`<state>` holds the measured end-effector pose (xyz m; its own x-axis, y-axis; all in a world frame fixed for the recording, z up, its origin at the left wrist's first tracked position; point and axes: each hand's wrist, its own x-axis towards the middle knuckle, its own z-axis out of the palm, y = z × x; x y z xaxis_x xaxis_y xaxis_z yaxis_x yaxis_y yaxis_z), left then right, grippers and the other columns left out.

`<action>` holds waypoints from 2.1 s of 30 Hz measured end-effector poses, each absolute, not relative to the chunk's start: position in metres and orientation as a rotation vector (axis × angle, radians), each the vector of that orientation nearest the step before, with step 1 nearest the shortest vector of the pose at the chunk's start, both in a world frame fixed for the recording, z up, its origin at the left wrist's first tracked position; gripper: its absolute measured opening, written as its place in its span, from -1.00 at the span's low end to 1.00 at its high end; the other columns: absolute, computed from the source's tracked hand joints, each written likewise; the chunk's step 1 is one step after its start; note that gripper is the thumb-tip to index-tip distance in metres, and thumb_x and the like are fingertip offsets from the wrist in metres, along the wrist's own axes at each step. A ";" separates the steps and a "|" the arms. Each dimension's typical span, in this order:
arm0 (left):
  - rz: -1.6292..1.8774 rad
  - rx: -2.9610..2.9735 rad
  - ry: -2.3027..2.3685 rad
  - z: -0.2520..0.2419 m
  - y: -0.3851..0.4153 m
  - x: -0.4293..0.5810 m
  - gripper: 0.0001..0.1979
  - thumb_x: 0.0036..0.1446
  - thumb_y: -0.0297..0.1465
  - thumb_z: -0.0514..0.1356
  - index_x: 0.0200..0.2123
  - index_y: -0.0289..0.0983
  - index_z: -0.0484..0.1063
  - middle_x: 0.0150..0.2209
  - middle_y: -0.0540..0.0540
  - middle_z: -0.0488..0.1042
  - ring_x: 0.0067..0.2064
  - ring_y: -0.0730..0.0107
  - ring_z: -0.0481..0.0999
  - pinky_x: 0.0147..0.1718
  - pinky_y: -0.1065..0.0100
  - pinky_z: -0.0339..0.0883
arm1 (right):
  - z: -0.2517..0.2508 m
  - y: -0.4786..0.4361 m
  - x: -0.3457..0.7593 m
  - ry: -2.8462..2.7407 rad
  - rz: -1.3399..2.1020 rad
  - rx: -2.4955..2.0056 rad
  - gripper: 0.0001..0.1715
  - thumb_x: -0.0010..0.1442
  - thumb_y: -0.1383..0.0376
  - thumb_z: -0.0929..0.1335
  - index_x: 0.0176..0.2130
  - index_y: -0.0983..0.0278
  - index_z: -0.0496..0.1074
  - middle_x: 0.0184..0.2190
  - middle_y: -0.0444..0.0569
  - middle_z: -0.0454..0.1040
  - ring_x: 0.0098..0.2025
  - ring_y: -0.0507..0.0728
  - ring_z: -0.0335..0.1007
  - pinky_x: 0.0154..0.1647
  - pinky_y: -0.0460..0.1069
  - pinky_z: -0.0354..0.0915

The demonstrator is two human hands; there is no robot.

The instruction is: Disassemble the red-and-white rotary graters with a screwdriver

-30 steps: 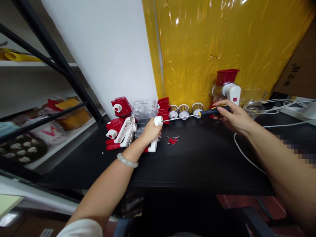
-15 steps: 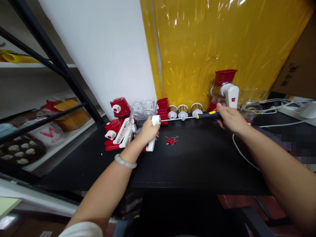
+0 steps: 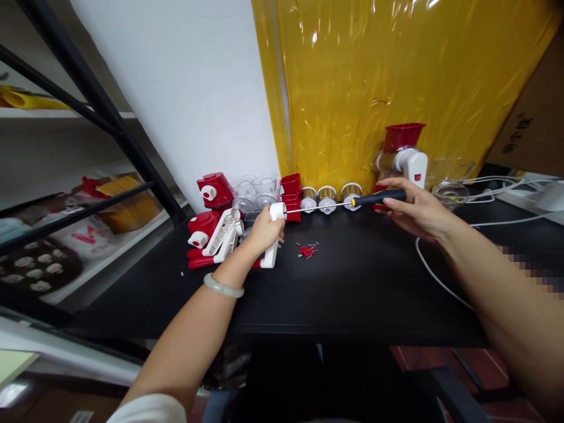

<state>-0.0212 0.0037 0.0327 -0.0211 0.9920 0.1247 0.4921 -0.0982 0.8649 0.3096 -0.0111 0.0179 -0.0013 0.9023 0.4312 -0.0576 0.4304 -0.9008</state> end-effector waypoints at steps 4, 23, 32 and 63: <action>1.065 1.678 1.592 0.033 0.005 -0.024 -0.67 -0.01 -0.53 0.15 -0.13 -0.22 0.28 -0.60 0.09 0.37 -0.62 0.31 0.45 -0.65 0.40 0.31 | 0.017 0.001 0.305 -1.352 0.882 -1.111 -0.30 0.10 -0.37 0.32 -0.29 0.19 0.43 -0.49 -0.02 0.51 -0.50 0.14 0.47 -0.50 0.03 0.41; 1.142 1.622 1.534 0.033 0.010 -0.028 -0.61 -0.02 -0.52 0.17 -0.06 -0.24 0.32 -0.62 0.09 0.38 -0.61 0.29 0.47 -0.60 0.37 0.36 | 0.015 0.027 0.275 -1.020 0.727 -1.109 -0.45 0.14 -0.23 0.30 -0.42 0.17 0.31 -0.66 -0.16 0.26 -0.57 0.11 0.31 -0.57 0.00 0.27; 1.109 1.679 1.549 0.032 0.007 -0.027 -0.65 -0.01 -0.52 0.16 -0.09 -0.24 0.28 -0.62 0.09 0.37 -0.62 0.29 0.45 -0.63 0.38 0.33 | 0.023 0.024 0.278 -1.122 0.774 -0.914 -0.54 -0.12 -0.05 0.46 -0.31 0.17 0.38 -0.52 -0.18 0.34 -0.53 0.02 0.23 -0.54 -0.06 0.17; 1.099 1.562 1.543 0.030 0.013 -0.029 -0.58 -0.08 -0.52 0.16 -0.08 -0.20 0.30 -0.63 0.12 0.35 -0.63 0.35 0.43 -0.61 0.41 0.33 | 0.035 0.010 0.280 -1.228 0.706 -0.877 -0.64 -0.05 0.04 0.48 -0.30 0.16 0.41 -0.35 -0.14 0.41 -0.37 0.04 0.36 -0.42 -0.07 0.35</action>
